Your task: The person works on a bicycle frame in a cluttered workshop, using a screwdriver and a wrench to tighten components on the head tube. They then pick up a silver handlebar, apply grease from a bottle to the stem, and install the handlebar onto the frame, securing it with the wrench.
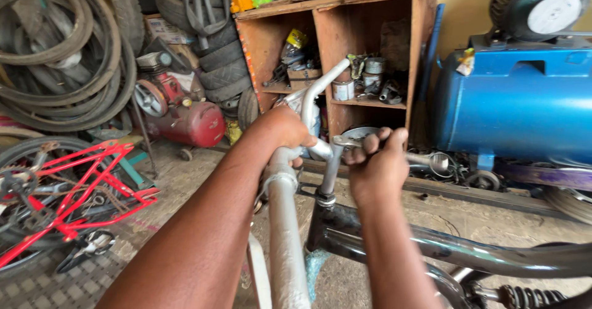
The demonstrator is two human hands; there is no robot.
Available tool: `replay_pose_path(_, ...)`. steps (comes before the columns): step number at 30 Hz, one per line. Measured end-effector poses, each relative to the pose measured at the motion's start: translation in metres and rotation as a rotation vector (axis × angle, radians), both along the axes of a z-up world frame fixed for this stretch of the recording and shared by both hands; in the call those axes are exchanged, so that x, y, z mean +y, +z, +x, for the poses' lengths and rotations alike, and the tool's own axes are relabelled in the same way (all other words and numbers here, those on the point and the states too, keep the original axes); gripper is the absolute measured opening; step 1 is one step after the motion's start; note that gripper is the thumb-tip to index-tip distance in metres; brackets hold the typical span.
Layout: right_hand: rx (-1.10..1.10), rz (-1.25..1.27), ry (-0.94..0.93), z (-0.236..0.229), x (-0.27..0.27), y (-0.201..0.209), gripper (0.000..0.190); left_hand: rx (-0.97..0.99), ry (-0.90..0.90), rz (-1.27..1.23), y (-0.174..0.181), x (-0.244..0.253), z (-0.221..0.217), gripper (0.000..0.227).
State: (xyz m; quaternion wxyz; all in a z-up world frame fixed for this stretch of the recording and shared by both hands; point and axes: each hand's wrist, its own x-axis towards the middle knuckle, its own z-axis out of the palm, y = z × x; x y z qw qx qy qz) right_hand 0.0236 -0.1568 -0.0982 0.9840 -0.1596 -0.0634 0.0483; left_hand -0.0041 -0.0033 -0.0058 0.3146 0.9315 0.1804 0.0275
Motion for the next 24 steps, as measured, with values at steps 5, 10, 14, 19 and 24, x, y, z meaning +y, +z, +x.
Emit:
replay_pose_path(5,-0.050,0.006,-0.388,-0.046,0.026,-0.006,0.039,-0.009,0.013,-0.036,-0.001,0.001,0.002,0.029)
replay_pose_path(10,-0.036,0.120,-0.307,-0.040,0.010,-0.008,0.038,0.003,-0.038,0.035,0.001,0.000,0.011,0.026)
replay_pose_path(14,0.024,0.064,-0.081,-0.015,-0.017,-0.014,0.044,0.008,-0.081,0.112,-0.006,0.005,0.008,0.028)
replay_pose_path(19,-0.097,-0.040,0.131,0.027,-0.018,-0.018,0.049,0.010,-0.025,0.088,0.002,0.001,0.007,0.030)
replay_pose_path(24,-0.149,-0.037,0.261,0.054,-0.013,-0.027,0.046,0.047,-0.036,0.140,0.004,-0.005,0.006,0.033)
